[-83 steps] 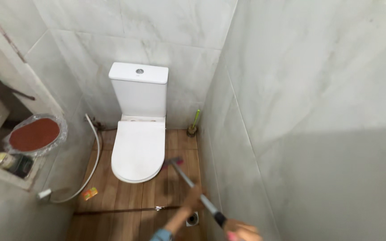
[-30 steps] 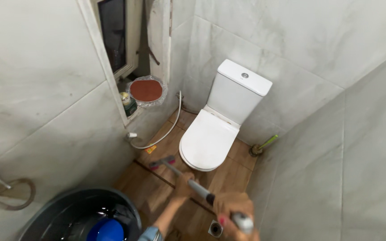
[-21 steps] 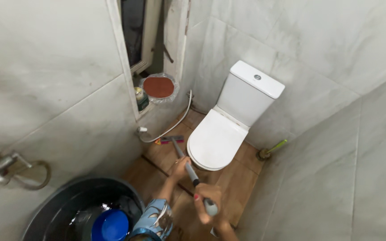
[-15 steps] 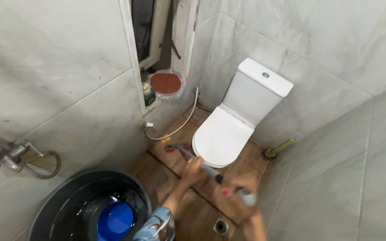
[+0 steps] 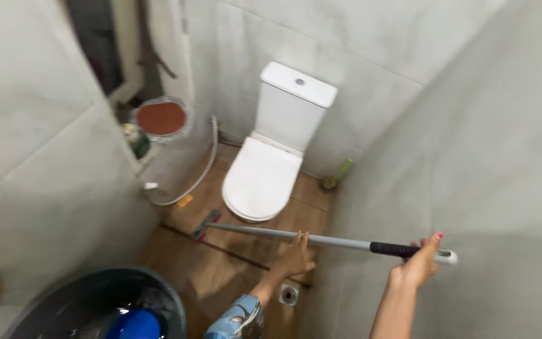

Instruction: The person scrubs the tiled bathroom floor using a long-handled brush and wipes the floor and lower wall edges by hand with a cloth before moving a bucket of water.

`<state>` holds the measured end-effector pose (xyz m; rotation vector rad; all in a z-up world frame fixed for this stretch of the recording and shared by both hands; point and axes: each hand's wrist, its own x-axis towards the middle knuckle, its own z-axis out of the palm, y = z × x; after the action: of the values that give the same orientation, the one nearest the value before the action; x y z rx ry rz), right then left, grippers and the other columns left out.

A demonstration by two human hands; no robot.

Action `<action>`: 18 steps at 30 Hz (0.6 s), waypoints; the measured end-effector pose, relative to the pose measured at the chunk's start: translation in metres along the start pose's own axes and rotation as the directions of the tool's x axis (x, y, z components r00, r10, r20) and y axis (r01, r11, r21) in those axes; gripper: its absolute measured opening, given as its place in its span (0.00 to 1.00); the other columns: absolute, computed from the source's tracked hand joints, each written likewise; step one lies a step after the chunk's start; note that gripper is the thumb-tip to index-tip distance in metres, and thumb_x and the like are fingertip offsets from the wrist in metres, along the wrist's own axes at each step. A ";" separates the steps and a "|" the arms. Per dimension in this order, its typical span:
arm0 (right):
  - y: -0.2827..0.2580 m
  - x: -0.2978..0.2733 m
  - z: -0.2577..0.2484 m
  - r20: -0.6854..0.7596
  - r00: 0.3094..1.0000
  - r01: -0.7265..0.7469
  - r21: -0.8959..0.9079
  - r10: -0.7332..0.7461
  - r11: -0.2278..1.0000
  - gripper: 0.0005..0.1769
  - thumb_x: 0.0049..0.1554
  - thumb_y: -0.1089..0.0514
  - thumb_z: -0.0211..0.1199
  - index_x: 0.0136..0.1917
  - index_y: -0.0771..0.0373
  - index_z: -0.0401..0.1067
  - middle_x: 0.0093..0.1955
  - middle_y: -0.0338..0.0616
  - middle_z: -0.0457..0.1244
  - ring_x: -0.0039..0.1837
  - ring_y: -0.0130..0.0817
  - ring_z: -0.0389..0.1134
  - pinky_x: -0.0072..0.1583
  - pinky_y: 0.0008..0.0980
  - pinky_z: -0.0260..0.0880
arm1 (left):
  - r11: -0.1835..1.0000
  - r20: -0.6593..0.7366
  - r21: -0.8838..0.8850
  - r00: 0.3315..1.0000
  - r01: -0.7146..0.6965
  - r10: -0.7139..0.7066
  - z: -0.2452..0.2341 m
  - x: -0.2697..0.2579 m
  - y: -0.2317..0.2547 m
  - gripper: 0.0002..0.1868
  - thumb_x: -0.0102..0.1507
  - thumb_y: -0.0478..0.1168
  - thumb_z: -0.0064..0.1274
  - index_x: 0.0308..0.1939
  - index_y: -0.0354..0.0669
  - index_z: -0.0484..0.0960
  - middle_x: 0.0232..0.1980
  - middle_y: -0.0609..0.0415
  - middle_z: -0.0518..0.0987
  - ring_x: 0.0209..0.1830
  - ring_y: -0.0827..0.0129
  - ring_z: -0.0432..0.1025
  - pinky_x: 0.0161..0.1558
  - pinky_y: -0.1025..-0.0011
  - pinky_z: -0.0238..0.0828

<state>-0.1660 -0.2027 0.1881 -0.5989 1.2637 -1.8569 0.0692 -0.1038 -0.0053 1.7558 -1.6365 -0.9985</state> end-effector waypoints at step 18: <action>0.155 -0.092 -0.012 0.099 0.605 -0.725 -0.344 0.790 0.597 0.36 0.46 0.50 0.76 0.63 0.56 0.63 0.57 0.42 0.56 0.59 0.37 0.57 0.59 0.46 0.60 | 0.948 -0.318 -0.306 0.948 -0.094 -0.009 -0.027 -0.063 -0.047 0.48 0.60 0.52 0.64 0.77 0.44 0.53 0.78 0.38 0.49 0.78 0.45 0.48 0.73 0.56 0.48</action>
<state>-0.0681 -0.1497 0.0452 -0.3100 1.3270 -0.8543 0.1194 -0.0385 -0.0173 1.5600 -1.2315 -0.8522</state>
